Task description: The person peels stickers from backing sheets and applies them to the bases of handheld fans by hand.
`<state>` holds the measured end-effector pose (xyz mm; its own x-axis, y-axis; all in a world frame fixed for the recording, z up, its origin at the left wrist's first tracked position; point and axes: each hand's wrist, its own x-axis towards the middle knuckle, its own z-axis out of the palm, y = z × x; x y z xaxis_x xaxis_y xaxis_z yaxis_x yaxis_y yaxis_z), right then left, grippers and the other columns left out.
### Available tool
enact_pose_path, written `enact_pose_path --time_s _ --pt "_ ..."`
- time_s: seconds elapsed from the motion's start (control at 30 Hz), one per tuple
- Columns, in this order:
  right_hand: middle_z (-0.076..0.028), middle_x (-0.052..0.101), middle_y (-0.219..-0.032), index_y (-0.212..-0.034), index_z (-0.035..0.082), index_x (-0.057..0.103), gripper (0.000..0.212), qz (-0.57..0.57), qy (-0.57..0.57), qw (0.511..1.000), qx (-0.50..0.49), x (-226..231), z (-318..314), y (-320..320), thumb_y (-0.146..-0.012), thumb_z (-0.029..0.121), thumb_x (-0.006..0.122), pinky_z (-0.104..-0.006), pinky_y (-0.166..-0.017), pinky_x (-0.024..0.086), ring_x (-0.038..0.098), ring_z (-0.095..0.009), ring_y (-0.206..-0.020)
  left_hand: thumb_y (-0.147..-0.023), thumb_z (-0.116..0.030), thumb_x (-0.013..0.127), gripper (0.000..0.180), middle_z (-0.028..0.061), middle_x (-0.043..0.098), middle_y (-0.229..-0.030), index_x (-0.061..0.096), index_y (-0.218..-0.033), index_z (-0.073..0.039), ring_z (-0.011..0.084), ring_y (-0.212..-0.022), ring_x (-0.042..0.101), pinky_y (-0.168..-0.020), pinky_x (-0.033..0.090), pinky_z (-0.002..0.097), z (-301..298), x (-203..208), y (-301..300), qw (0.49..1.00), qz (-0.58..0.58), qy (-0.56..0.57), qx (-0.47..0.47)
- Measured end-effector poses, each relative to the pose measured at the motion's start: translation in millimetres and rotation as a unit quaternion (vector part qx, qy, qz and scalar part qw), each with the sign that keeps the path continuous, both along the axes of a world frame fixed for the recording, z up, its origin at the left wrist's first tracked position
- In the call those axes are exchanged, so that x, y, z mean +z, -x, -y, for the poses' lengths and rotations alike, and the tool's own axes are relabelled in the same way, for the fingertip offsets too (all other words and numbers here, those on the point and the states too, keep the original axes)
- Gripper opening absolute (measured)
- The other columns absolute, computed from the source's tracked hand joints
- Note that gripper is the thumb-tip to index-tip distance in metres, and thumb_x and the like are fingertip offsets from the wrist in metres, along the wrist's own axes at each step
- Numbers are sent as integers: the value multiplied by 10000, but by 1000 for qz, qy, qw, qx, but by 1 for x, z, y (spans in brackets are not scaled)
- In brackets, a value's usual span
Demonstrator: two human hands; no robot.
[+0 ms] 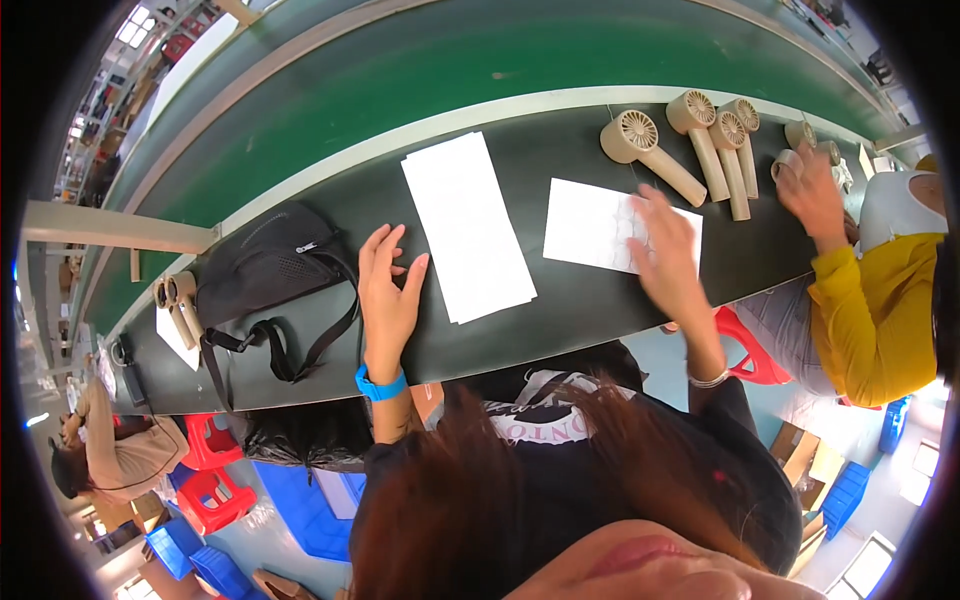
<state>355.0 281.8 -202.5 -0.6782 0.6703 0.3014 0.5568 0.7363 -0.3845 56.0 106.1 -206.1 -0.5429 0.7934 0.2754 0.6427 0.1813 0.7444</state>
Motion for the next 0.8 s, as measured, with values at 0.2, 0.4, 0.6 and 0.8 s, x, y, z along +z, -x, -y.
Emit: enact_pose_path --time_s 0.2,0.4,0.6,0.8 --pt "-133 500 -1159 -1142 56 511 494 89 92 986 -103 27 -1 -17 -722 208 722 -389 -909 320 450 -293 -1085 -816 -109 663 386 147 481 -1261 555 -1178 -32 248 -941 557 -754 479 312 -2 8 0 1000 5 28 11" --pt "-24 595 -769 -964 19 502 271 -30 295 947 -120 11 -12 -20 -774 63 689 -218 -591 405 528 -75 -689 -787 -131 679 394 170 471 -1260 557 -1145 -21 351 -1099 472 -918 402 394 -2 3 -25 997 -40 42 -44" --pt "-46 625 -859 -976 2 527 230 -278 442 847 -100 0 6 14 -810 76 668 -211 -690 444 565 -83 -744 -780 -134 688 381 181 484 -1212 559 -1112 2 345 -1047 497 -865 432 390 -13 17 -41 995 -69 31 -59" --pt "-83 588 -943 -1104 16 559 295 -89 23 993 -81 12 15 25 -824 63 639 -254 -732 460 584 -169 -802 -751 -190 716 402 174 508 -1203 577 -1090 -24 360 -1104 462 -911 396 411 -60 7 -67 977 -89 -49 -186"
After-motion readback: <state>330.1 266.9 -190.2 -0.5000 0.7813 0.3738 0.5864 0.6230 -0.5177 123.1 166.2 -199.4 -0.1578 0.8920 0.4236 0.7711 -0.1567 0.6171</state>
